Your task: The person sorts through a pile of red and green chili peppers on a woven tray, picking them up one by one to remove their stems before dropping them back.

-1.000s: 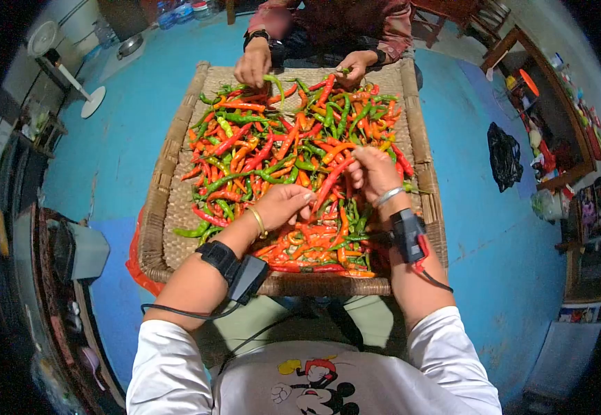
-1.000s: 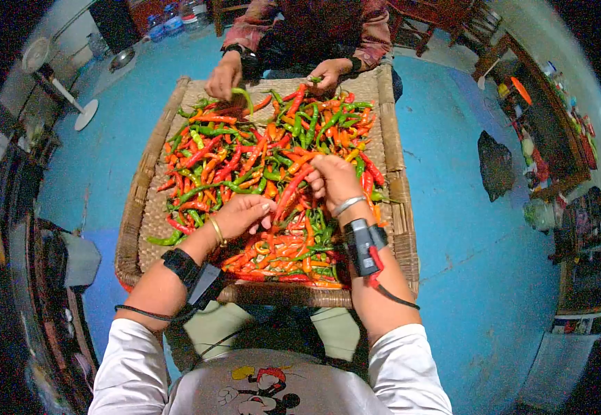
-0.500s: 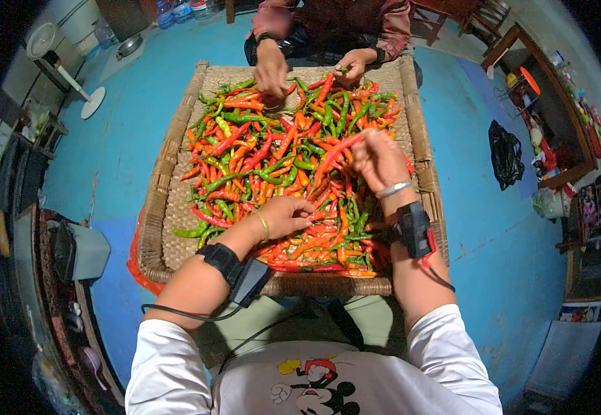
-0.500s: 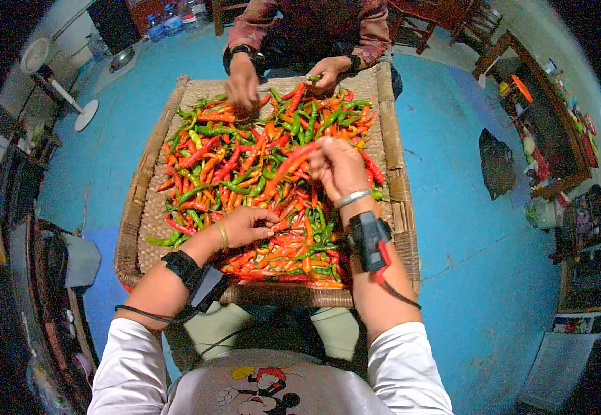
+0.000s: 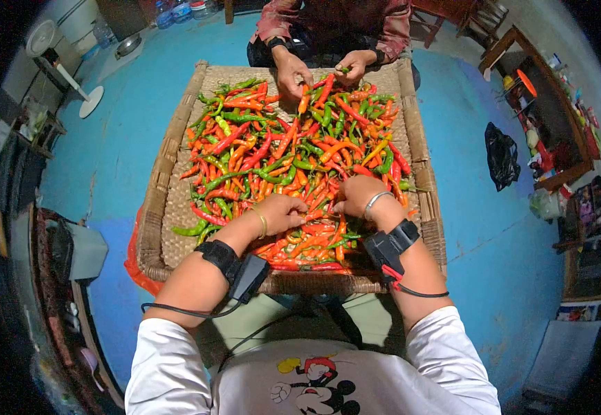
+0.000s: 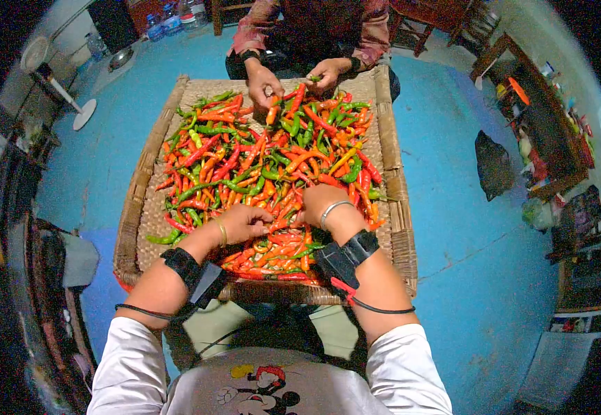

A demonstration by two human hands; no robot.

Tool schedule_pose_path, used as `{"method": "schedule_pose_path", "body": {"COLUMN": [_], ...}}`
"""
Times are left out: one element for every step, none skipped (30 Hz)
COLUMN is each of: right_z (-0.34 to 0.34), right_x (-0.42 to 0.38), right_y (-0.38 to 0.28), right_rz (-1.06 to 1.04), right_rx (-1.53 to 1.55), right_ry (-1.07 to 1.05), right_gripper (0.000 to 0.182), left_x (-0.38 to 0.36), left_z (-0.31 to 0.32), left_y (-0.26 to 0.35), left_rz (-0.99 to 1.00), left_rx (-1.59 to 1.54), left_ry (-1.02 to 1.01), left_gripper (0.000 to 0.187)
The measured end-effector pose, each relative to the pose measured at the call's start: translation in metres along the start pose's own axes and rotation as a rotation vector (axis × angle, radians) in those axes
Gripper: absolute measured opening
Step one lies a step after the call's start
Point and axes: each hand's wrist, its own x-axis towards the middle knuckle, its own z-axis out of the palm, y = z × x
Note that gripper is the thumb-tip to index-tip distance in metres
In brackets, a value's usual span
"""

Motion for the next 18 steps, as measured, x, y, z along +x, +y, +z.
{"method": "schedule_pose_path", "body": {"right_z": [0.0, 0.002, 0.004, 0.006, 0.008, 0.007, 0.006, 0.006, 0.004, 0.002, 0.0, 0.0, 0.001, 0.001, 0.002, -0.001, 0.002, 0.006], "right_x": [0.001, 0.002, 0.002, 0.003, 0.004, 0.003, 0.003, 0.002, 0.0, -0.003, -0.002, -0.002, -0.001, 0.001, 0.002, -0.003, -0.001, 0.002], "right_y": [-0.003, -0.006, -0.009, -0.01, -0.009, -0.006, -0.002, 0.002, 0.006, 0.008, 0.008, 0.009, 0.007, 0.004, 0.0, -0.007, -0.01, -0.012], "right_rz": [0.004, 0.005, 0.001, -0.003, -0.024, -0.026, -0.099, -0.174, -0.335, -0.362, -0.36, -0.35, -0.349, -0.352, -0.353, -0.357, -0.373, -0.39], "right_rx": [-0.006, -0.013, -0.028, -0.044, -0.014, -0.02, 0.146, 0.314, 0.467, 0.732, 1.017, 1.302, 1.305, 1.384, 1.464, 1.472, 1.474, 1.477], "right_ry": [-0.085, -0.085, -0.103, -0.121, -0.089, -0.09, -0.049, -0.009, 0.131, 0.099, 0.026, -0.051, -0.05, 0.001, 0.055, 0.065, 0.08, 0.096], "right_gripper": [0.026, 0.026, 0.029, 0.032, 0.027, 0.027, 0.025, 0.023, 0.019, 0.009, 0.008, 0.006, 0.006, 0.006, 0.006, 0.006, 0.006, 0.006], "left_x": [0.0, 0.0, -0.001, -0.002, -0.004, -0.005, -0.005, -0.005, -0.005, -0.006, -0.005, -0.005, -0.004, -0.002, 0.0, 0.002, 0.003, 0.004], "left_z": [0.0, -0.001, -0.002, -0.003, -0.004, -0.005, -0.005, -0.005, -0.005, -0.005, -0.004, -0.004, -0.003, -0.001, 0.001, 0.001, 0.002, 0.002], "left_y": [0.0, 0.0, 0.002, 0.004, 0.006, 0.009, 0.008, 0.007, 0.007, 0.008, 0.01, 0.012, 0.011, 0.01, 0.01, 0.009, 0.007, 0.005], "left_rz": [0.004, 0.026, 0.046, 0.047, 0.034, 0.021, 0.02, 0.043, 0.065, 0.06, 0.06, 0.061, 0.059, 0.054, 0.048, 0.048, 0.041, 0.033], "left_rx": [-0.003, 0.014, 0.03, 0.026, 0.011, -0.002, -0.004, -0.019, -0.034, -0.034, -0.116, -0.198, -0.196, -0.303, -0.41, -0.408, -0.577, -0.746], "left_ry": [0.005, 0.011, 0.02, 0.028, 0.028, 0.026, 0.03, 0.05, 0.069, 0.071, 0.048, 0.023, 0.021, -0.001, -0.025, -0.03, -0.036, -0.042], "left_gripper": [0.025, 0.026, 0.026, 0.026, 0.027, 0.027, 0.027, 0.027, 0.026, 0.026, 0.025, 0.024, 0.024, 0.022, 0.02, 0.02, 0.017, 0.015]}}
